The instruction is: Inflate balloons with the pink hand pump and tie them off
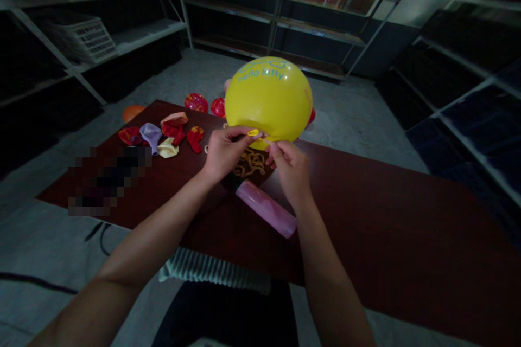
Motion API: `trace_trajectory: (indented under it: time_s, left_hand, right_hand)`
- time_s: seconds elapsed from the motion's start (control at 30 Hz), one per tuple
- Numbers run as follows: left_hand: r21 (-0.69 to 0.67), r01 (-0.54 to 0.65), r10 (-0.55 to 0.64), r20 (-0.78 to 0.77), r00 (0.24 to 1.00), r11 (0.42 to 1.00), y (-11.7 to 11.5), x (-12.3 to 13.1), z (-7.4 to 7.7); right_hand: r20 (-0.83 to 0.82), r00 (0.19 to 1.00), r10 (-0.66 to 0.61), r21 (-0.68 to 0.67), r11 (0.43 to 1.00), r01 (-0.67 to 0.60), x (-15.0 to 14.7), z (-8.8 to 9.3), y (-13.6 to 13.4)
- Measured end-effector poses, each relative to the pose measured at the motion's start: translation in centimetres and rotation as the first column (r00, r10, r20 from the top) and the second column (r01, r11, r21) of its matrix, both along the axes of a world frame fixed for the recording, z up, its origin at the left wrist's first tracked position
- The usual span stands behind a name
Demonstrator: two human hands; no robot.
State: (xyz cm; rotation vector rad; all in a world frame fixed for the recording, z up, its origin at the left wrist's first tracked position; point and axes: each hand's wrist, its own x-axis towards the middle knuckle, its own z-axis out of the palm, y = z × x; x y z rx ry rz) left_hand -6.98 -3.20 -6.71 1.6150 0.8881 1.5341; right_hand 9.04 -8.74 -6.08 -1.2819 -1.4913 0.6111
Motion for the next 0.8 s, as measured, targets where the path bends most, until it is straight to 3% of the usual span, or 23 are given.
trace_trajectory:
  time_s: [0.1, 0.23, 0.33, 0.5, 0.67, 0.8]
  left_hand:
    - [-0.053, -0.003, 0.007, 0.067, 0.998, 0.999, -0.1, 0.3, 0.1]
    - [-0.18, 0.047, -0.008, 0.208, 0.978, 0.983, -0.6, 1.3, -0.2]
    - [-0.252, 0.086, -0.013, 0.277, 0.961, 0.964, -1.1, 1.9, -0.4]
    - [-0.243, 0.054, 0.005, 0.236, 0.972, 0.969, -1.8, 2.2, 0.1]
    - [-0.208, 0.093, -0.052, 0.197, 0.979, 0.974, -2.1, 2.2, 0.1]
    - [-0.302, 0.139, -0.065, 0.244, 0.968, 0.943, -1.8, 1.9, 0.2]
  right_hand:
    - [-0.012, 0.999, 0.046, -0.052, 0.998, -0.046, -0.2, -0.4, 0.1]
    - [-0.013, 0.977, 0.214, -0.226, 0.951, -0.212, -1.1, -1.7, 0.4]
    - [-0.194, 0.937, 0.291, -0.295, 0.894, -0.338, -1.9, -2.3, 0.6]
    - [-0.494, 0.791, 0.361, -0.355, 0.747, -0.563, -1.9, -1.9, 0.3]
    - [-0.569, 0.745, 0.347, -0.361, 0.709, -0.606, -1.1, -1.6, 0.0]
    - [-0.592, 0.715, 0.372, -0.336, 0.692, -0.638, -1.3, -1.4, 0.0]
